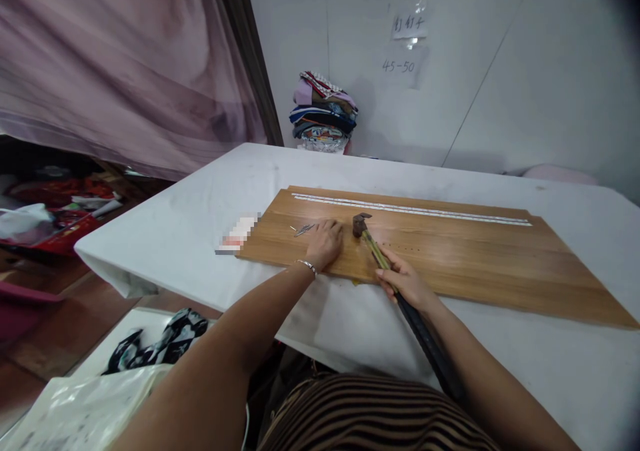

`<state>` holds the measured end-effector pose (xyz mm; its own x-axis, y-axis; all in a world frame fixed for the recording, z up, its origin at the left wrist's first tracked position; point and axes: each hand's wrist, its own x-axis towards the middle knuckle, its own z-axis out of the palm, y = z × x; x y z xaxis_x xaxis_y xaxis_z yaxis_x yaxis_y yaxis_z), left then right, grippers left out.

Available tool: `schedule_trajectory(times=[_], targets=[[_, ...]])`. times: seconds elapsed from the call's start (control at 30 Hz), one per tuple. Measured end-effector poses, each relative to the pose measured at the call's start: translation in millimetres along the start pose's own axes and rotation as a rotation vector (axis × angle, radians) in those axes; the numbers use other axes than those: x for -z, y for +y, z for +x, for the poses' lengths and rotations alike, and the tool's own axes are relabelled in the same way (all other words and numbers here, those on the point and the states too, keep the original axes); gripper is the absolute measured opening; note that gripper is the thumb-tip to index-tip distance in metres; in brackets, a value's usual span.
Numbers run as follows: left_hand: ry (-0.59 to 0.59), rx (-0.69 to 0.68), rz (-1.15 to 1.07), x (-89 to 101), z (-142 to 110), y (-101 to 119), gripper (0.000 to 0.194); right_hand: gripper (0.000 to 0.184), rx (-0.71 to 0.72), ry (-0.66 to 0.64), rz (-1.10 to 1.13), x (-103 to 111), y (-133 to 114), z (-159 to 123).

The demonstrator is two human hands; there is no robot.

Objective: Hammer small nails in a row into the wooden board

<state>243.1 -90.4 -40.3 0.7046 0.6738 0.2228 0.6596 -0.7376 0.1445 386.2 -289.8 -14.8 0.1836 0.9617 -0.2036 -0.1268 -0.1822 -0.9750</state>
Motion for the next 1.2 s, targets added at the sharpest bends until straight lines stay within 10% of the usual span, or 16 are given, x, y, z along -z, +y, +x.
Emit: schedule_trajectory(times=[1.2], targets=[[-0.011, 0.025, -0.014, 0.0, 0.2, 0.7, 0.029, 0.114, 0.013, 0.006, -0.011, 0.3, -1.9, -1.4]])
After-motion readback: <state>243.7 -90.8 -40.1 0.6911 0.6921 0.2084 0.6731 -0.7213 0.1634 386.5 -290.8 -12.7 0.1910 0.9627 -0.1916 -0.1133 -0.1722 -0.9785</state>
